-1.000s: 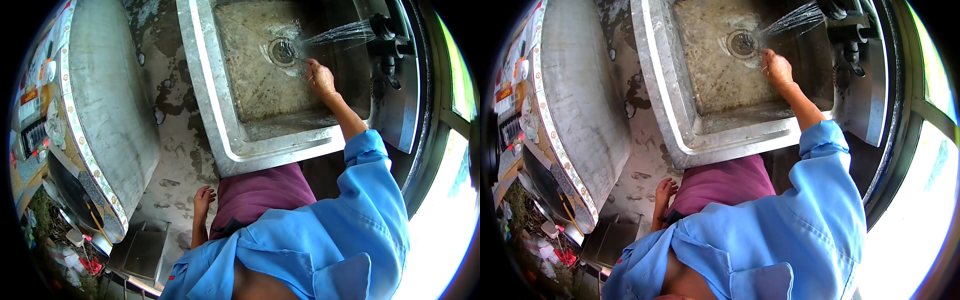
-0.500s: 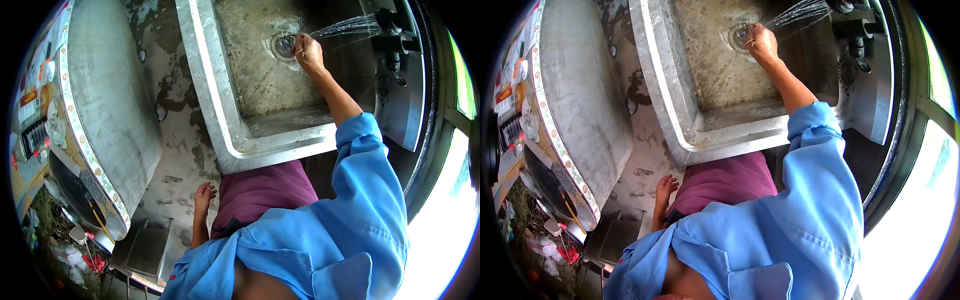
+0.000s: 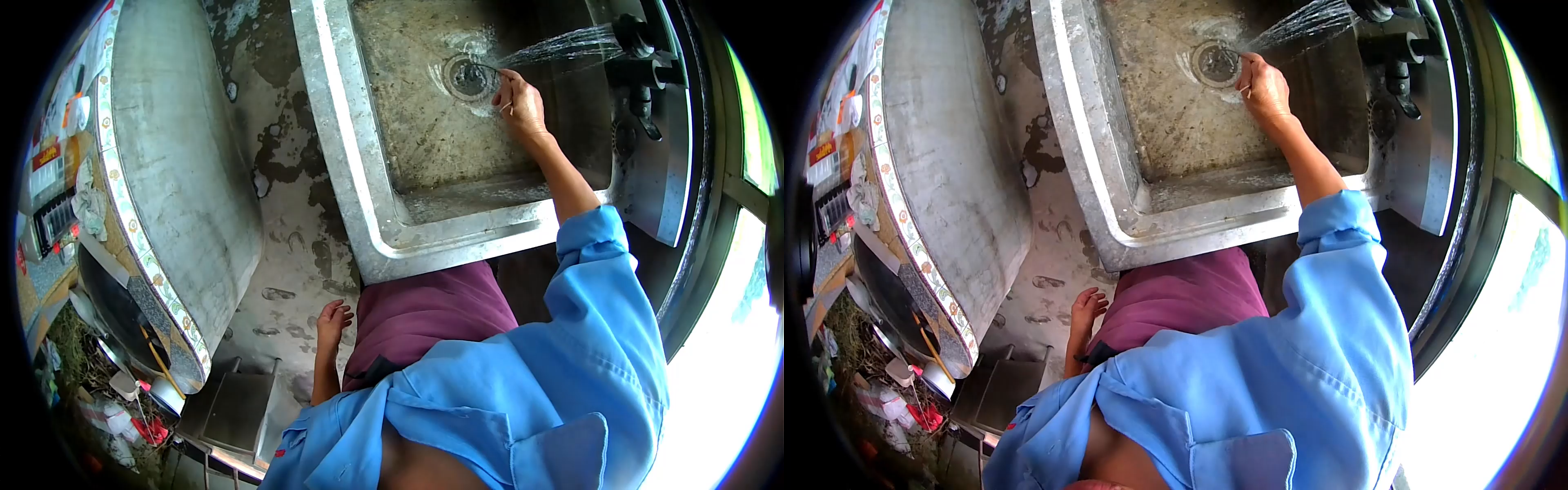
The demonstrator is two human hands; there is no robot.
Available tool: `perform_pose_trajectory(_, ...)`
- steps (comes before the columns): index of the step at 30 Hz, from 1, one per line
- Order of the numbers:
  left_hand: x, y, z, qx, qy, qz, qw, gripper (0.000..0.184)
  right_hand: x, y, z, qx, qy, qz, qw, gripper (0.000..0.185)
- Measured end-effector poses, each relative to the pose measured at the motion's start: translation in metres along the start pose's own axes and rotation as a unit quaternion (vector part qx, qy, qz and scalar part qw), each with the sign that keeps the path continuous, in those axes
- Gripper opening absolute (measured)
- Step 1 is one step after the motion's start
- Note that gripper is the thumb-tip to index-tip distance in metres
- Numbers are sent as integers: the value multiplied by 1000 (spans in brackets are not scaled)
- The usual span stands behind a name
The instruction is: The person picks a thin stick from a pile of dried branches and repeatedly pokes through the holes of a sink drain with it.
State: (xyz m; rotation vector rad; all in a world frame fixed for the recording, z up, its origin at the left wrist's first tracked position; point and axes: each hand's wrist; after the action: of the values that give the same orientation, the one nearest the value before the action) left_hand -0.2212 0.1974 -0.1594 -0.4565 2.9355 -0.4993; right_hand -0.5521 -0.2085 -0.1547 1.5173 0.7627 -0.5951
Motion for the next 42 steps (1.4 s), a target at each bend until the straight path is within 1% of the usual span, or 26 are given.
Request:
perform_pose_trajectory(2, 0, -1, 1, 2, 0, 7, 1000, 27, 8, -20, 5, -22, 73, -131, 988, 17)
perform_pose_trajectory(3, 0, -2, 2, 1, -4, 10, 1000, 27, 8, -23, 4, -21, 72, -131, 988, 17)
perform_pose_trajectory(5, 0, -2, 3, 0, -9, 12, 1000, 27, 10, -24, 5, -75, 163, -163, 970, 16)
perform_pose_trajectory(7, -1, -1, 2, 13, -11, 11, 1000, 28, 0, -10, 13, -48, 166, -171, 970, 20)
perform_pose_trajectory(9, -3, 2, 3, 9, -8, 13, 1000, 28, -4, 3, 16, -54, 72, -154, 984, 16)
perform_pose_trajectory(12, -3, 2, 3, 5, -3, 19, 1000, 28, 1, 13, 15, -36, 57, -185, 980, 12)
perform_pose_trajectory(13, -3, 1, 2, 2, -2, 22, 1000, 28, 9, 4, 16, -53, 68, -197, 977, 10)
perform_pose_trajectory(15, -1, -4, -1, 4, -6, 29, 1000, 28, 12, -4, 12, -70, 93, -131, 985, 9)
perform_pose_trajectory(16, 1, -6, -1, 2, -15, 35, 999, 28, 7, -4, 12, -106, 126, -100, 981, 11)
perform_pose_trajectory(17, 2, -6, 0, 5, -10, 36, 999, 28, 6, -4, 12, -27, 150, -79, 985, 14)
perform_pose_trajectory(20, -1, -6, 2, 14, -5, 15, 1000, 27, -4, -1, 9, -23, 107, -89, 990, 14)
perform_pose_trajectory(22, 1, -6, 5, 25, 11, 8, 1000, 27, 2, -9, 7, 12, 20, -49, 999, 14)
perform_pose_trajectory(23, 2, -6, 6, 26, 11, 8, 1000, 27, 6, -13, 5, 11, 19, -49, 999, 14)
perform_pose_trajectory(25, 3, -7, 6, 25, 7, 7, 1000, 27, 16, -20, 0, 62, 4, 17, 998, 18)
perform_pose_trajectory(26, 3, -7, 7, 24, 4, 9, 1000, 27, 20, -24, -1, 30, -21, -26, 999, 19)
perform_pose_trajectory(27, 3, -6, 9, 29, 5, 8, 1000, 27, 18, -24, -2, 32, -19, -25, 999, 19)
perform_pose_trajectory(29, 2, -4, 8, 31, 5, 8, 999, 27, 11, -23, -5, 3, 12, -15, 1000, 20)
perform_pose_trajectory(30, 2, -4, 8, 27, 7, 11, 1000, 27, 10, -20, -6, 5, -35, 3, 999, 20)
perform_pose_trajectory(31, 2, -4, 8, 22, 8, 14, 1000, 27, 11, -21, -5, 5, -33, 4, 999, 20)
perform_pose_trajectory(33, 2, -1, 9, 15, 4, 17, 1000, 27, 13, -23, -1, -1, -53, -58, 997, 19)
perform_pose_trajectory(34, 2, 0, 9, 7, 1, 20, 1000, 27, 13, -23, -1, -1, -53, -58, 997, 19)
perform_pose_trajectory(36, 3, 0, 8, 7, 0, 22, 1000, 27, 12, -22, -2, -39, 7, -43, 998, 20)
perform_pose_trajectory(37, 4, 1, 7, 8, 0, 23, 1000, 27, 11, -20, -1, -40, 8, -43, 998, 20)
perform_pose_trajectory(39, 5, 0, 6, 9, 0, 19, 1000, 27, 6, -15, 1, -59, 108, -74, 990, 20)
perform_pose_trajectory(40, 5, 0, 5, 11, 0, 16, 1000, 27, 5, -13, 1, -60, 108, -75, 989, 20)
perform_pose_trajectory(42, 7, 0, 6, 11, 2, 16, 1000, 27, 3, -8, 2, -33, 69, -98, 992, 20)
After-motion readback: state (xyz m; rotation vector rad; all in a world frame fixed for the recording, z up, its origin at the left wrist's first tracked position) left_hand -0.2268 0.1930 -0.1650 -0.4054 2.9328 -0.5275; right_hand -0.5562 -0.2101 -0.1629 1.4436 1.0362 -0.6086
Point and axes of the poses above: each hand's wrist, its own z-axis towards the middle knuckle, its own x-axis out of the palm, y = z × x
